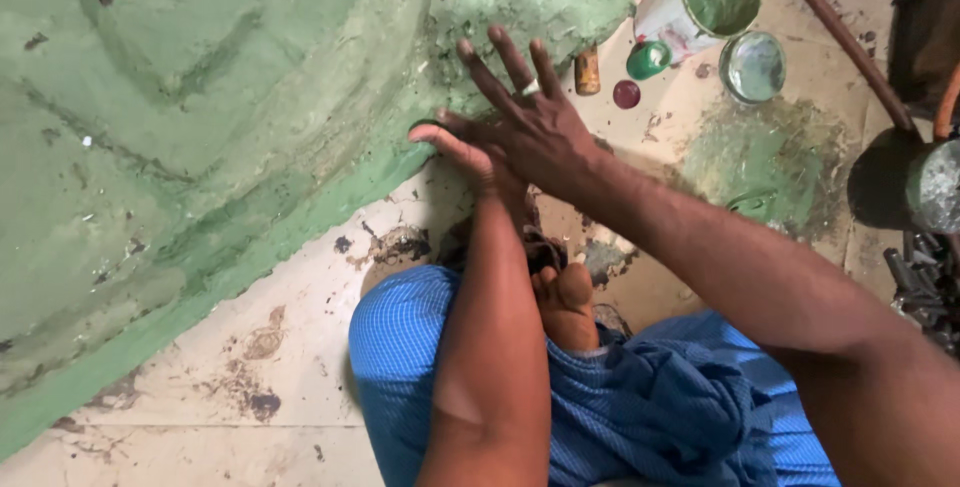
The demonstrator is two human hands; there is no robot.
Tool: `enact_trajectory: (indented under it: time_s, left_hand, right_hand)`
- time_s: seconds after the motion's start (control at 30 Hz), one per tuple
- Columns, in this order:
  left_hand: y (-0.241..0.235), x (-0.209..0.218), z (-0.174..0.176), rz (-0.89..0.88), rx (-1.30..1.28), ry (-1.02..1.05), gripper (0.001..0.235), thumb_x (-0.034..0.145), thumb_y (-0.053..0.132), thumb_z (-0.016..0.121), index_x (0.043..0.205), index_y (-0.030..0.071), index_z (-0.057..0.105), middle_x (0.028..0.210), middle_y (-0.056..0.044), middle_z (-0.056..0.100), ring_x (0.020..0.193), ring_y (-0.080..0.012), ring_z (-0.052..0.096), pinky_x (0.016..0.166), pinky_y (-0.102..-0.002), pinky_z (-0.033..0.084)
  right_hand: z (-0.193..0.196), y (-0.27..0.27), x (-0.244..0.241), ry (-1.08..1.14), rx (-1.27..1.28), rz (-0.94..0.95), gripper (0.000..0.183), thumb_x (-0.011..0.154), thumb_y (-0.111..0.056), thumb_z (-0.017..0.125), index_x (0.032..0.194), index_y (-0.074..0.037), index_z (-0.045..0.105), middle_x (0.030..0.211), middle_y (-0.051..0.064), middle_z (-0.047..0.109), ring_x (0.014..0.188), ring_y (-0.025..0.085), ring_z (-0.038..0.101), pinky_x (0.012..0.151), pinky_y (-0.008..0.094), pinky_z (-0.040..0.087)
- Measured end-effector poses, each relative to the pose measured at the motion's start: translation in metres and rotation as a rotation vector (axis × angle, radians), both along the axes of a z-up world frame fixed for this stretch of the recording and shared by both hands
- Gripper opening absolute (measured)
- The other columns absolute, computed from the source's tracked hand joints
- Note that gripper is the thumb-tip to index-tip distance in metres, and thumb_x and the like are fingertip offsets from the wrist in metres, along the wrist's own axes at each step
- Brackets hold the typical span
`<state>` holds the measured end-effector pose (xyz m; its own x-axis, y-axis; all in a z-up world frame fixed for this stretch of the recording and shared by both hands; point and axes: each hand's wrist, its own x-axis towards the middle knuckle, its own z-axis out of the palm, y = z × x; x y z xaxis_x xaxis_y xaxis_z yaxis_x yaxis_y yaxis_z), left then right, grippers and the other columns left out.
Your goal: The person sits on the floor and uses their hands to apply and smooth a green plaster-like substance onto a wall. They repeatedly scoop material from a nearby container and spread it along the lower section of the wall.
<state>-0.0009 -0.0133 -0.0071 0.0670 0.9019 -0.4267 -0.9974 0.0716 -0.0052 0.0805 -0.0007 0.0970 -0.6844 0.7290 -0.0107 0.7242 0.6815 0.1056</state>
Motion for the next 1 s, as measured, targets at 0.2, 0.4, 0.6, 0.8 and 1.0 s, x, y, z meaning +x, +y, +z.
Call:
enact_trajectory:
  time_s: [0.2,0.4,0.6,0.8,1.0]
  left_hand:
    - [0.018,0.009,-0.030,0.031,0.127,-0.077,0.140,0.071,0.106,0.046,0.173,0.014,0.020,0.170,-0.009,0.025,0.140,-0.0243,0.035,0.112,-0.042,0.034]
    - [0.016,0.013,-0.021,-0.075,0.133,-0.102,0.137,0.063,0.102,0.045,0.160,0.007,0.029,0.157,-0.017,0.038,0.133,-0.0339,0.047,0.109,-0.052,0.044]
    - [0.013,0.001,0.011,0.042,0.046,0.058,0.132,0.058,0.100,0.049,0.156,0.014,0.032,0.153,-0.012,0.042,0.127,-0.0355,0.049,0.105,-0.056,0.044]
    - [0.013,-0.002,0.025,0.017,0.043,0.089,0.129,0.054,0.096,0.053,0.154,0.017,0.033,0.151,-0.010,0.046,0.127,-0.0361,0.054,0.102,-0.057,0.049]
    - [0.006,-0.001,0.020,0.026,0.108,-0.017,0.131,0.067,0.100,0.053,0.158,0.007,0.036,0.152,-0.019,0.047,0.123,-0.0410,0.052,0.107,-0.056,0.048]
  right_hand:
    - [0.034,0.009,0.013,-0.298,0.200,-0.120,0.084,0.089,-0.020,0.071,0.166,-0.043,0.046,0.174,0.023,-0.004,0.155,0.048,-0.010,0.122,0.066,-0.002]
    - [0.022,-0.010,0.009,-0.024,0.053,-0.041,0.064,0.103,-0.029,0.067,0.162,-0.036,0.046,0.174,0.023,-0.010,0.158,0.048,-0.017,0.123,0.070,-0.003]
    - [0.017,-0.004,0.048,-0.355,0.272,-0.274,0.090,0.092,-0.016,0.067,0.171,-0.050,0.041,0.169,0.025,-0.018,0.151,0.047,-0.020,0.123,0.070,0.001]
    - [0.010,-0.012,0.047,-0.207,0.178,-0.425,0.099,0.086,0.013,0.063,0.168,-0.042,0.045,0.171,0.022,-0.022,0.154,0.050,-0.020,0.124,0.065,0.009]
    - [-0.002,-0.023,0.048,-0.185,0.143,-0.344,0.091,0.088,-0.003,0.064,0.167,-0.044,0.044,0.168,0.023,-0.013,0.149,0.048,-0.019,0.116,0.072,0.012]
